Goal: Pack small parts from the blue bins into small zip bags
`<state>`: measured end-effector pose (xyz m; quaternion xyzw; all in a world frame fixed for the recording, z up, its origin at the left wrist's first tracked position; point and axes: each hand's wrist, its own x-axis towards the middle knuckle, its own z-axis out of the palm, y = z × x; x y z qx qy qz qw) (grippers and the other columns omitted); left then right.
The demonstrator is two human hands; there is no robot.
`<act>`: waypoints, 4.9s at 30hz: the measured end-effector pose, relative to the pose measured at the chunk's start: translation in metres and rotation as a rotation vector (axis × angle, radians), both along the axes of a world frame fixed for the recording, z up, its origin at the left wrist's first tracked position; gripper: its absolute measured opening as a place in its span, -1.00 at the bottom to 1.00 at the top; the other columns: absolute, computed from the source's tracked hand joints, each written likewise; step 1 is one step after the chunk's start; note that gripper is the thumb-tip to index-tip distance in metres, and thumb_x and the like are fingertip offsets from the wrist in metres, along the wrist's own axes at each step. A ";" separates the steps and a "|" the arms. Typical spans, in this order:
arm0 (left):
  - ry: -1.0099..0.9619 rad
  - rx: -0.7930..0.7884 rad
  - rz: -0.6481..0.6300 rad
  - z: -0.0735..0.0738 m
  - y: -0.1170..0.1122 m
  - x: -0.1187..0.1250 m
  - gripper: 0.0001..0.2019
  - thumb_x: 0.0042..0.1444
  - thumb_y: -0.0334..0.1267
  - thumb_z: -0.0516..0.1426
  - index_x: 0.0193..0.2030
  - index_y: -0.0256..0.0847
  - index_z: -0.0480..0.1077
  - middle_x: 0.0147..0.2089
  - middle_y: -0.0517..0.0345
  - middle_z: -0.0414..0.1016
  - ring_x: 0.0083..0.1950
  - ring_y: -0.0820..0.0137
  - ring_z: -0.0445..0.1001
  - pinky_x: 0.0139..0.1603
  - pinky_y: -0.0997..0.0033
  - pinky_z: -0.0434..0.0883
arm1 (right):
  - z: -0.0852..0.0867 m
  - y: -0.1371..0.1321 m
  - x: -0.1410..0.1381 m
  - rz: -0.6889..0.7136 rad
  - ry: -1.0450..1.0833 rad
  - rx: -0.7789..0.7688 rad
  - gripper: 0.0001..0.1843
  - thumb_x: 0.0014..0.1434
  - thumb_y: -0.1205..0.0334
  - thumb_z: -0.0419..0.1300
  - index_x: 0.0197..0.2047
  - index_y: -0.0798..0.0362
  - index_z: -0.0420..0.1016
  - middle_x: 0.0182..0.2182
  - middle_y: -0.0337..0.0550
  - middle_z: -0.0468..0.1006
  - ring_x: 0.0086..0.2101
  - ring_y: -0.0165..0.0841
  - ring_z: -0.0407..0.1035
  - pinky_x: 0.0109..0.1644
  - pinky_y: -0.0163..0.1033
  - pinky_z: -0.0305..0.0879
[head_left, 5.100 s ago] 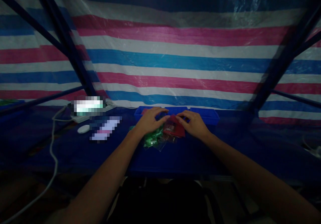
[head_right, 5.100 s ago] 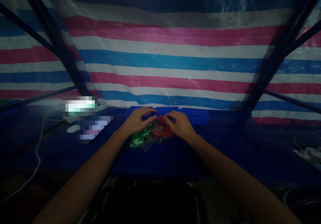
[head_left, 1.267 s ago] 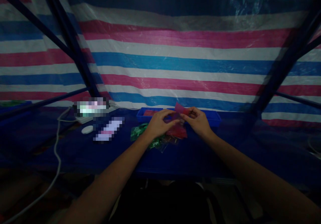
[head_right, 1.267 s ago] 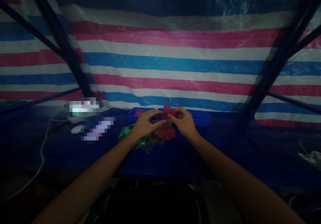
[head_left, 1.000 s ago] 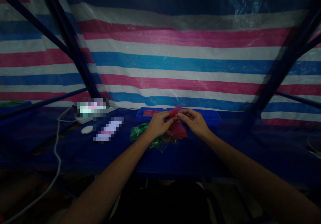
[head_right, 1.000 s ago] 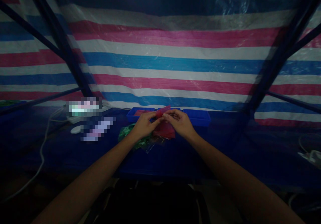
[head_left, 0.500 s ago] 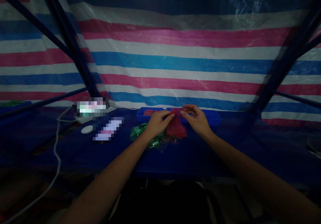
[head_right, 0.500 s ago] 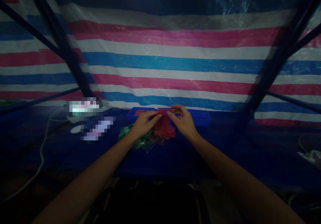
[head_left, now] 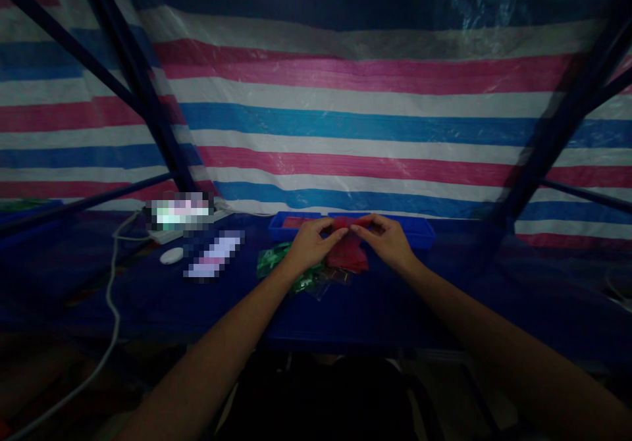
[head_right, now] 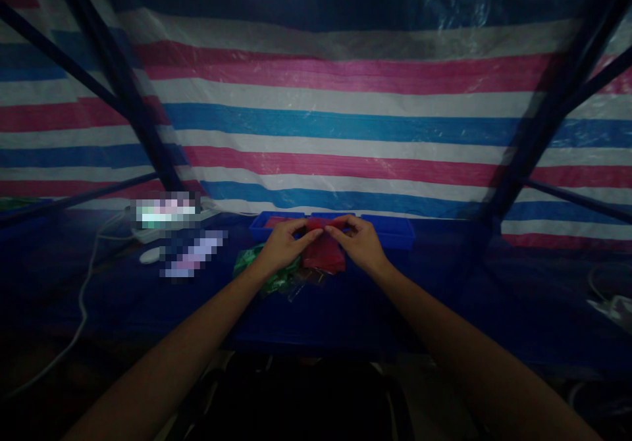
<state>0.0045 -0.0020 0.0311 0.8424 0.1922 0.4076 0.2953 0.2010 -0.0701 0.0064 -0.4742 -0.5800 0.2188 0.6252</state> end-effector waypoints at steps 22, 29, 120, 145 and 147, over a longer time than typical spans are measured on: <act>0.042 0.104 0.014 0.002 -0.005 0.000 -0.59 0.15 -0.05 0.29 0.10 -0.14 0.51 0.00 -0.02 0.59 -0.07 0.24 0.56 -0.03 0.22 0.48 | 0.004 -0.004 -0.007 -0.008 -0.009 0.059 -0.70 0.15 -0.04 0.33 -0.21 0.01 0.50 -0.24 -0.11 0.61 -0.20 -0.26 0.51 -0.07 -0.15 0.46; 0.116 0.112 0.017 0.004 -0.006 0.001 -0.73 0.31 -0.10 0.11 -0.13 -0.19 0.60 -0.21 0.08 0.65 -0.24 0.28 0.54 -0.19 0.30 0.41 | 0.011 -0.012 -0.017 0.140 0.067 0.015 -0.60 0.20 -0.18 0.25 -0.15 -0.01 0.52 -0.23 -0.11 0.63 -0.26 -0.28 0.52 -0.18 -0.17 0.48; 0.365 0.321 0.362 -0.006 0.051 -0.047 -0.53 0.40 0.05 -0.07 0.02 -0.18 0.56 0.05 -0.03 0.60 0.14 0.18 0.49 0.24 0.14 0.34 | 0.034 -0.011 -0.001 0.080 -0.698 0.019 -0.79 0.37 0.20 0.12 -0.10 0.00 0.58 -0.20 -0.16 0.66 -0.22 -0.29 0.51 -0.14 -0.21 0.34; 0.263 0.205 0.016 0.000 0.025 -0.028 -0.69 0.24 -0.32 0.06 -0.01 -0.10 0.59 -0.03 0.10 0.64 0.01 0.25 0.56 0.14 0.21 0.42 | 0.015 -0.023 -0.006 -0.052 -0.602 0.178 -0.69 0.30 -0.02 0.21 0.00 -0.02 0.53 -0.11 -0.06 0.59 -0.17 -0.23 0.47 -0.02 -0.06 0.42; 0.224 0.166 -0.020 0.002 0.023 -0.029 -0.67 0.28 -0.30 0.01 -0.02 -0.13 0.60 -0.03 0.08 0.63 0.03 0.25 0.55 0.14 0.21 0.42 | 0.013 -0.018 -0.004 -0.067 -0.557 0.173 -0.63 0.28 -0.02 0.23 0.07 -0.03 0.49 -0.04 -0.03 0.57 -0.16 -0.22 0.47 -0.01 -0.04 0.43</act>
